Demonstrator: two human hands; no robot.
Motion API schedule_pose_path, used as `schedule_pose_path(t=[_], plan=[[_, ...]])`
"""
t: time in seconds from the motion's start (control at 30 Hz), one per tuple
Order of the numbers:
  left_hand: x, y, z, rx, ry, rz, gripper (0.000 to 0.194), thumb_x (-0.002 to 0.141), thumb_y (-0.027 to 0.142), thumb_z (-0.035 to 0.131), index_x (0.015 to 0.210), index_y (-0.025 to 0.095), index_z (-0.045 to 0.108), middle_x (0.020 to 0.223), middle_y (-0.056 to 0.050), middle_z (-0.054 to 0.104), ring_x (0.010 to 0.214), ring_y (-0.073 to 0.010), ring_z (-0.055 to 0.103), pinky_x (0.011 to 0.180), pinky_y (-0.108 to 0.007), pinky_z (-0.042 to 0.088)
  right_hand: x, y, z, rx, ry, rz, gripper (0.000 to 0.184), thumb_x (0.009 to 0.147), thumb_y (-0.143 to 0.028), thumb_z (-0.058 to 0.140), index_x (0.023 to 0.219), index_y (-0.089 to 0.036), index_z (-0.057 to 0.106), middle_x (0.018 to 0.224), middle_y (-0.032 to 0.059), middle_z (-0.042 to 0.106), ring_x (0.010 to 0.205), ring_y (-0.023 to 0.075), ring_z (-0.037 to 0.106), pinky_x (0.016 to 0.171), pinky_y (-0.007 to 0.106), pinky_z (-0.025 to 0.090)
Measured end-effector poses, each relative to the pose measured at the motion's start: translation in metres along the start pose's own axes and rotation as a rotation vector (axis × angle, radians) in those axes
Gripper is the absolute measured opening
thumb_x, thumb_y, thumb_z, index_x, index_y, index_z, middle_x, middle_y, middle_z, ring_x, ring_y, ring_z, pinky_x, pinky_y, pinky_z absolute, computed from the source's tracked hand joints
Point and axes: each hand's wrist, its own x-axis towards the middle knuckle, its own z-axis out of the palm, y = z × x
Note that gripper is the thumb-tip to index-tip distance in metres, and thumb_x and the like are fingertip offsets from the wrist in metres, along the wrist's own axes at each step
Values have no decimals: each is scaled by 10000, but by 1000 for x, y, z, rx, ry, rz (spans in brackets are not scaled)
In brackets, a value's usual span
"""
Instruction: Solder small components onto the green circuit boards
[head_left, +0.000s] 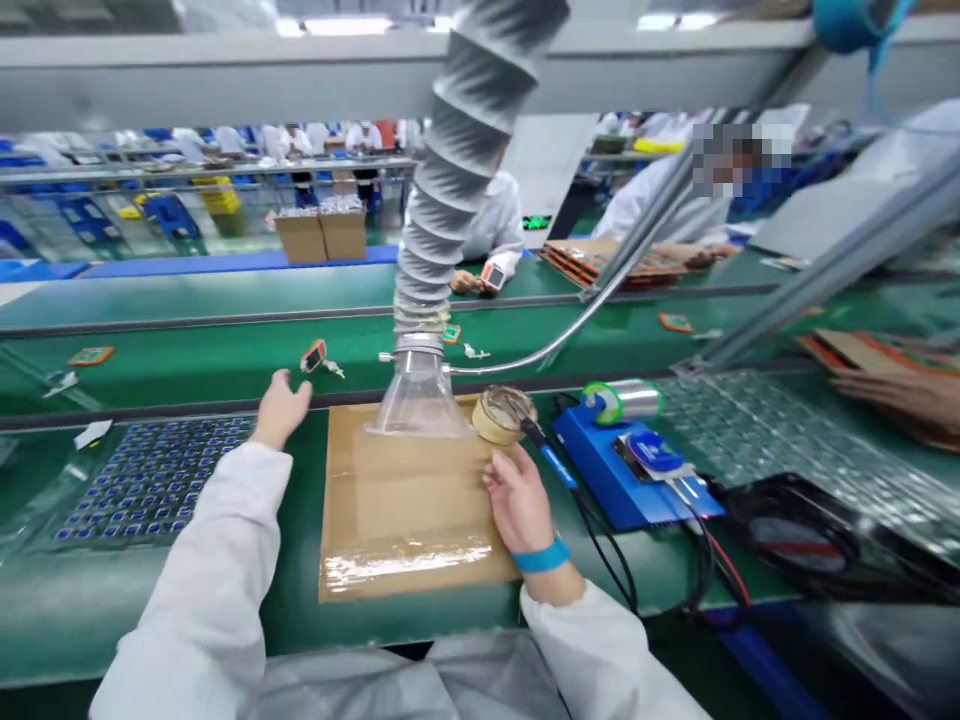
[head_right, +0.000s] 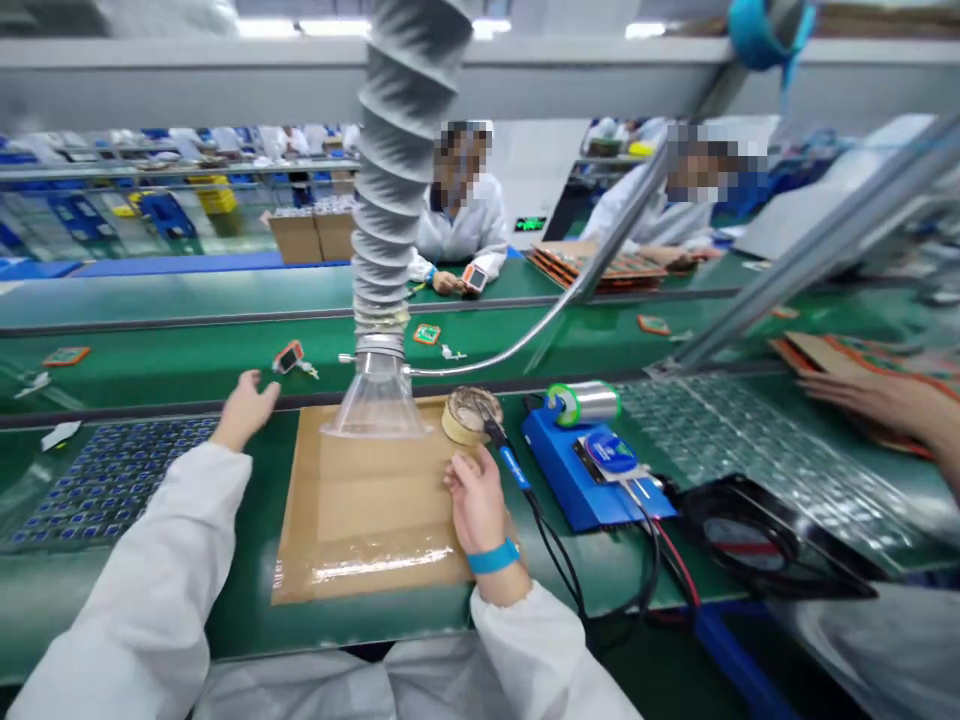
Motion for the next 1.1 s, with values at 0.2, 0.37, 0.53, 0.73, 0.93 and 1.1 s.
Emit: schedule_pose_path(t=[0.2,0.37,0.53,0.73,0.93,1.1], plan=[[-72,-37,40,229,-85,305,327,849,229,591,1155,145,667,1394,-172,618,1381,-325,515,1220,-482,370,-5,18,2,-239,-76,-218,429,678,-459,800,719,-218,448,641,-86,488,560,90,478,580,241,409],[-93,-53,31,291,-8,353,278,918,257,527,1116,128,672,1347,-213,627,1364,-345,525,1192,-519,406,-17,17,6,-426,-146,-414,531,757,-405,744,575,-239,274,540,-107,287,529,80,278,532,238,260],[-123,-40,12,212,18,610,329,917,242,515,1220,174,623,1422,-145,591,1469,-301,421,1273,-563,259,-44,8,21,-513,-347,-576,547,856,-441,665,544,-240,265,503,-99,251,491,88,241,492,241,246],[-184,-17,12,9,-193,1005,675,954,413,473,1571,198,307,1641,-189,315,1553,-345,260,1254,-599,250,-93,-2,54,-504,-752,-752,307,921,-510,609,966,-218,694,1073,100,704,1021,242,669,916,396,545],[-227,-17,15,-227,-280,958,759,1002,656,217,1643,276,70,1709,-176,97,1583,-361,140,1235,-627,218,-126,16,75,-418,-1191,-944,766,977,-668,420,1598,-259,235,1672,184,225,1559,348,246,1194,568,348],[-257,-35,2,-30,-455,996,857,852,751,483,1521,217,437,1506,-224,474,1511,-420,306,1182,-659,287,-139,26,74,-358,-1482,-1157,917,773,-787,646,1509,-280,439,1660,166,279,1539,419,258,1180,643,299]])
